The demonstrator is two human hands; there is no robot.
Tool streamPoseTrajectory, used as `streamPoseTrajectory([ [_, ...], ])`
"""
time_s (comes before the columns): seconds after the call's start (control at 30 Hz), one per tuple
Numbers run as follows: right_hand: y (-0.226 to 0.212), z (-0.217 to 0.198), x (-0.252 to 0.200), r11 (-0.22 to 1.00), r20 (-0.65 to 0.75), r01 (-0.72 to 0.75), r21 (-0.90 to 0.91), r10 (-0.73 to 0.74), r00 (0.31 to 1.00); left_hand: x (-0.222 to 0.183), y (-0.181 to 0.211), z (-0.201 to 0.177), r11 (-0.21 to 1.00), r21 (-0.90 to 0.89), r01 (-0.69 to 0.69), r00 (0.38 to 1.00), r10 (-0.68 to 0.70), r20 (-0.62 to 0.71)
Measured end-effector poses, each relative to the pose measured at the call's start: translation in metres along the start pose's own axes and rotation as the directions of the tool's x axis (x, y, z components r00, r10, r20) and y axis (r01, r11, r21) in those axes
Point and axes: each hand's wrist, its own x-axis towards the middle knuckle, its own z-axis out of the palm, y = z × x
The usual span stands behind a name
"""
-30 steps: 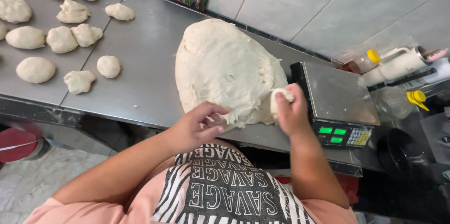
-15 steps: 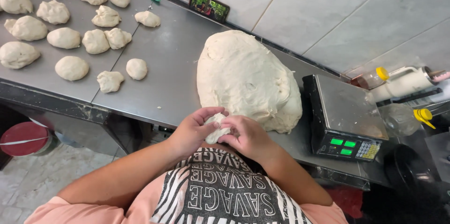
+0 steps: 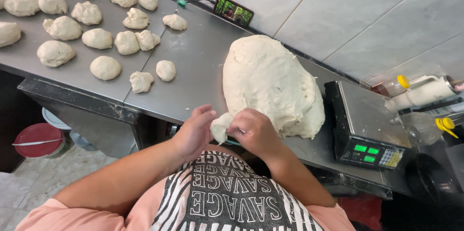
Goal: Portioning dough by tearing pieces from a large mass, weighing them on a scale, and arranging them on a tray.
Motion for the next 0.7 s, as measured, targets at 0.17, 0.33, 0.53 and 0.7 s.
streamPoseTrajectory([
  [0.17, -0.038, 0.004, 0.028, 0.983, 0.150, 0.060, 0.174, -0.086, 0.985, -0.014, 0.028, 0.009, 0.947, -0.160, 0.277, 0.960, -0.281, -0.003],
  [0.33, -0.024, 0.022, 0.020, 0.988, 0.128, 0.135, 0.068, -0.143, 0.981, -0.012, 0.025, -0.008, 0.958, -0.187, 0.215, 0.972, -0.228, -0.052],
  [0.53, 0.008, 0.014, 0.005, 0.918, 0.149, -0.122, 0.376, 0.069, 0.986, -0.026, 0.051, 0.012, 0.963, -0.011, 0.270, 0.956, -0.270, -0.118],
  [0.7, 0.003, 0.005, 0.025, 0.993, 0.225, 0.058, 0.101, -0.080, 0.971, -0.011, 0.033, -0.011, 0.936, 0.234, 0.262, 0.965, -0.256, -0.058],
])
